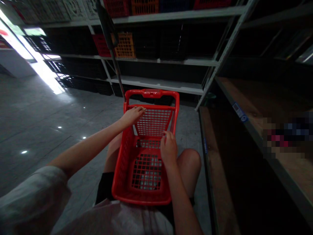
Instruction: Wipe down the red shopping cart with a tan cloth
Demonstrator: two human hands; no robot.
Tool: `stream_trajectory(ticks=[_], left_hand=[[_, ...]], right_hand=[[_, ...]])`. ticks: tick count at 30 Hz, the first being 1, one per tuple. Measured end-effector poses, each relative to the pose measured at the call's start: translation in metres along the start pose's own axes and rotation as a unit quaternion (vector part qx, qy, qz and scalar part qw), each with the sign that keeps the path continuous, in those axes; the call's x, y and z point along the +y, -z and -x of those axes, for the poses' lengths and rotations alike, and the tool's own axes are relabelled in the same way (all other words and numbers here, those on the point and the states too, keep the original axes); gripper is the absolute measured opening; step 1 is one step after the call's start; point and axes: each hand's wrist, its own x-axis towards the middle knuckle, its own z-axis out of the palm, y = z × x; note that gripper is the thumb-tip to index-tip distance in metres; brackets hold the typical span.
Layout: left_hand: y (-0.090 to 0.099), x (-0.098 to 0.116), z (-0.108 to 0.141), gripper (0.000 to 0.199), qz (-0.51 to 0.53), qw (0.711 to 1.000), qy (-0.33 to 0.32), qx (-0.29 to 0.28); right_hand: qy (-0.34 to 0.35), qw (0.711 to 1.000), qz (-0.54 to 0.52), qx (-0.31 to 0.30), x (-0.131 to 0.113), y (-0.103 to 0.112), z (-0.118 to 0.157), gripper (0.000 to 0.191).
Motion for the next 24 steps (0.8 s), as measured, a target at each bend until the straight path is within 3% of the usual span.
stream_trajectory(ticks=[3, 4, 7, 9, 12, 14, 17, 21, 24], left_hand=[[0.004, 0.034, 0.01, 0.035, 0.211, 0.973, -0.083, 0.041], [0.006, 0.043, 0.015, 0.038, 0.27, 0.956, -0.11, 0.033], [0.011, 0.054, 0.027, 0.056, 0.361, 0.924, -0.128, 0.003], [0.017, 0.041, 0.03, 0.065, 0.363, 0.923, -0.125, 0.011], [0.027, -0.004, 0.021, 0.049, 0.312, 0.941, -0.122, 0.056], [0.032, -0.04, 0.009, 0.033, 0.231, 0.966, -0.069, 0.09], [0.032, -0.079, -0.011, 0.039, 0.07, 0.995, -0.022, 0.069], [0.021, -0.091, -0.03, 0.041, -0.055, 0.993, -0.09, -0.046], [0.011, -0.085, -0.032, 0.036, -0.053, 0.992, -0.082, -0.074]], right_hand=[[-0.093, 0.982, -0.166, -0.016, -0.009, -0.007, -0.005, 0.04], [-0.139, 0.959, -0.243, -0.037, -0.013, -0.012, -0.008, 0.044], [-0.238, 0.854, -0.445, -0.13, -0.021, -0.035, -0.025, 0.048], [-0.239, 0.826, -0.493, -0.132, -0.02, -0.054, -0.044, 0.044], [-0.2, 0.883, -0.424, 0.004, -0.013, -0.084, -0.081, 0.031], [-0.174, 0.912, -0.361, 0.091, -0.01, -0.106, -0.1, 0.026], [-0.138, 0.942, -0.273, 0.134, -0.017, -0.144, -0.107, 0.028], [-0.079, 0.971, -0.154, 0.162, -0.042, -0.187, -0.095, 0.038], [0.018, 0.967, -0.128, 0.22, -0.052, -0.205, -0.098, 0.044]])
